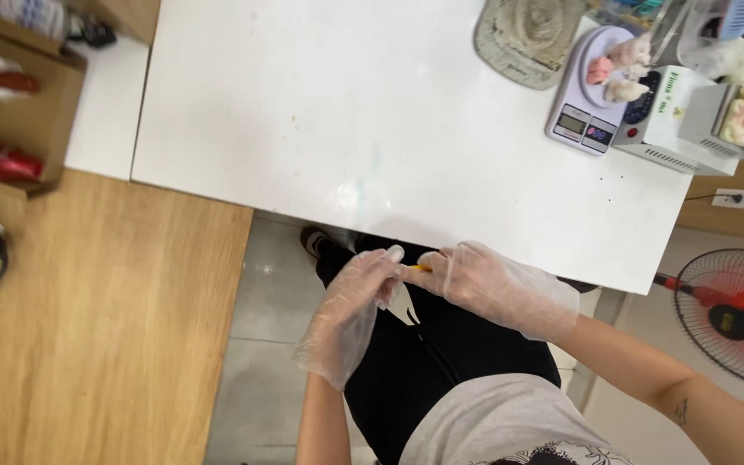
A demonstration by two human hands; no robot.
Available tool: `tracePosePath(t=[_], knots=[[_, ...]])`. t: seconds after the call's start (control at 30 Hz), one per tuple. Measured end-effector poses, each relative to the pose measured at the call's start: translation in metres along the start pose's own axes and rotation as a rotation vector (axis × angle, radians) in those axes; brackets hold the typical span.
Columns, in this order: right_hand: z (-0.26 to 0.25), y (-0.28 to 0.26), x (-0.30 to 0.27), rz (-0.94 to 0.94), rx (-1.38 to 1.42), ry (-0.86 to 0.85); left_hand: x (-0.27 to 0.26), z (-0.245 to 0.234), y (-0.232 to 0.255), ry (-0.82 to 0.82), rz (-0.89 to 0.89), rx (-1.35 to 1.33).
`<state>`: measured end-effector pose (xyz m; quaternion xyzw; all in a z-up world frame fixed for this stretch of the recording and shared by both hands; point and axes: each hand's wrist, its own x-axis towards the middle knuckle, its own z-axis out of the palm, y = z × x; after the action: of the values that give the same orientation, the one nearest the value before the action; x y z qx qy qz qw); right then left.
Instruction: Clean the workspace surfaces and organize candle-making materials.
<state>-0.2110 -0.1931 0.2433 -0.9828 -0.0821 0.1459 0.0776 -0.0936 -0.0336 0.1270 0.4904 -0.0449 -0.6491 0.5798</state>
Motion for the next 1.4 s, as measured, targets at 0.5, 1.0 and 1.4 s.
tracePosePath(t=[0.5,1.0,1.4], knots=[[-0.083,0.114,-0.151,0.319,-0.174,0.511,0.088,0.182,0.155,-0.119,0.128,0.564],[-0.174,0.269,-0.170,0.679,0.312,0.984,0.239,0.336,0.297,-0.124,0.121,-0.345],[-0.194,0.290,-0.151,0.804,0.298,0.862,0.277,0.346,0.280,-0.164,0.132,-0.318]])
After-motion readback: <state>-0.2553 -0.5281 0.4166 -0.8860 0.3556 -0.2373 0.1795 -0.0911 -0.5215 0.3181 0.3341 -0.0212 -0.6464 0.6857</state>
